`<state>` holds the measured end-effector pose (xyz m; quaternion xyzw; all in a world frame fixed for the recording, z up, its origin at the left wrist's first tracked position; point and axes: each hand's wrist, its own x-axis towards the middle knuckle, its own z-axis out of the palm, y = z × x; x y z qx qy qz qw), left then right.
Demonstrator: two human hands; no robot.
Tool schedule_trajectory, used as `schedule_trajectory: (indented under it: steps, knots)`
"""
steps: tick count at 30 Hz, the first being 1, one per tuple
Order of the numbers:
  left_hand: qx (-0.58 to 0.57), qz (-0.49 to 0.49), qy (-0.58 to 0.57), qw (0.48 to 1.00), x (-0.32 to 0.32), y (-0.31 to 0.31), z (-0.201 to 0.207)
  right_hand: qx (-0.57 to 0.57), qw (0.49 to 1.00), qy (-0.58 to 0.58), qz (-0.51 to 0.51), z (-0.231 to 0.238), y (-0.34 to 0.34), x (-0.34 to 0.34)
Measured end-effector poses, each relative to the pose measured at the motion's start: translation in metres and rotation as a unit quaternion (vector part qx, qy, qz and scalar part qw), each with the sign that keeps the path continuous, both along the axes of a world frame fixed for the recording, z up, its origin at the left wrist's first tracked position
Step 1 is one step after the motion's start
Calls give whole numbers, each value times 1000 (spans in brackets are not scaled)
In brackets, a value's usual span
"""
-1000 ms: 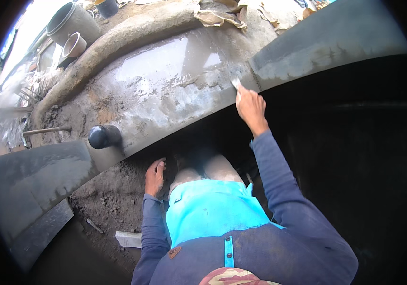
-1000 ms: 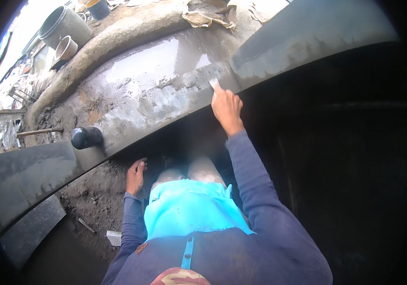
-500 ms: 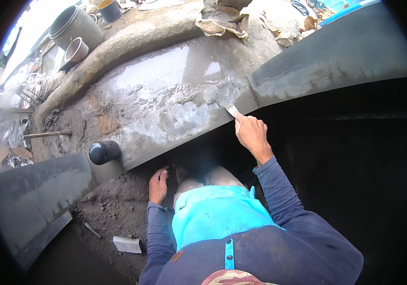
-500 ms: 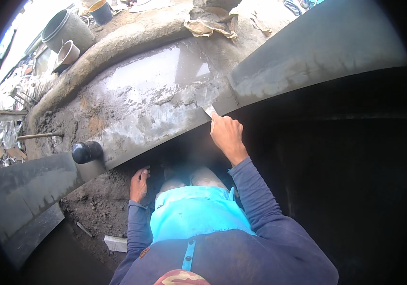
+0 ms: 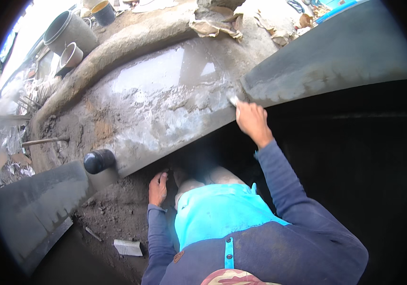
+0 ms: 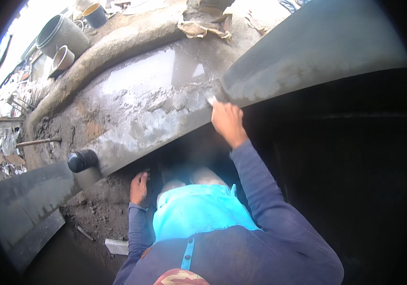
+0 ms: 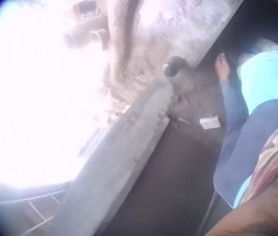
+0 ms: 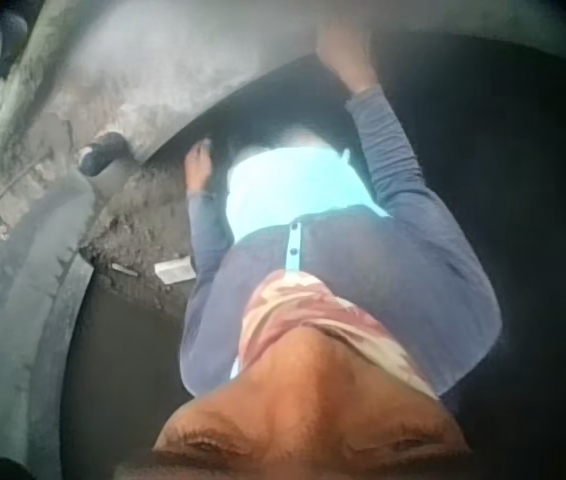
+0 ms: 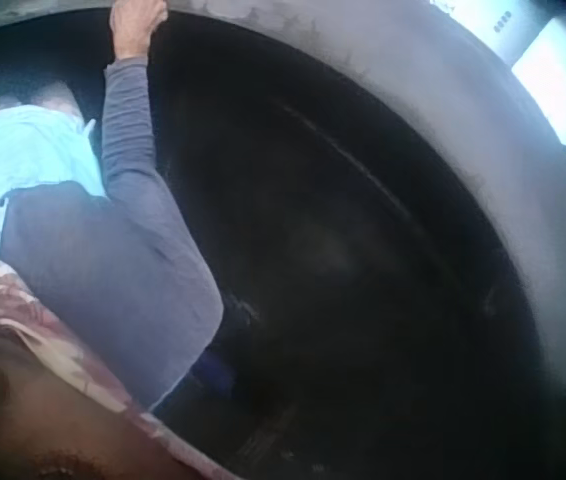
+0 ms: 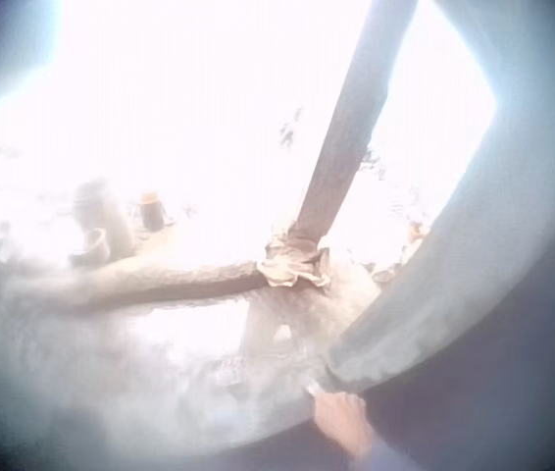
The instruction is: The person smooths a wet concrete surface using a trowel and a float. They repeatedly apply and level the material along a curved edge, occasionally switching tools to refine the finish.
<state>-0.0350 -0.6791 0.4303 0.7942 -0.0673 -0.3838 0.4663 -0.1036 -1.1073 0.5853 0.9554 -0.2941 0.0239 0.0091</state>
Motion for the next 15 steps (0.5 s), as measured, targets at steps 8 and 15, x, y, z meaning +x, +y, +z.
schedule_trajectory:
  steps: [8, 15]
  knots:
    - [-2, 31, 9, 999, -2, -1, -18, 44, 995, -1, -86, -3, -6, -47]
    - [-8, 46, 5, 999, -2, -2, -25, 67, 994, 7, -86, 7, 15, -98]
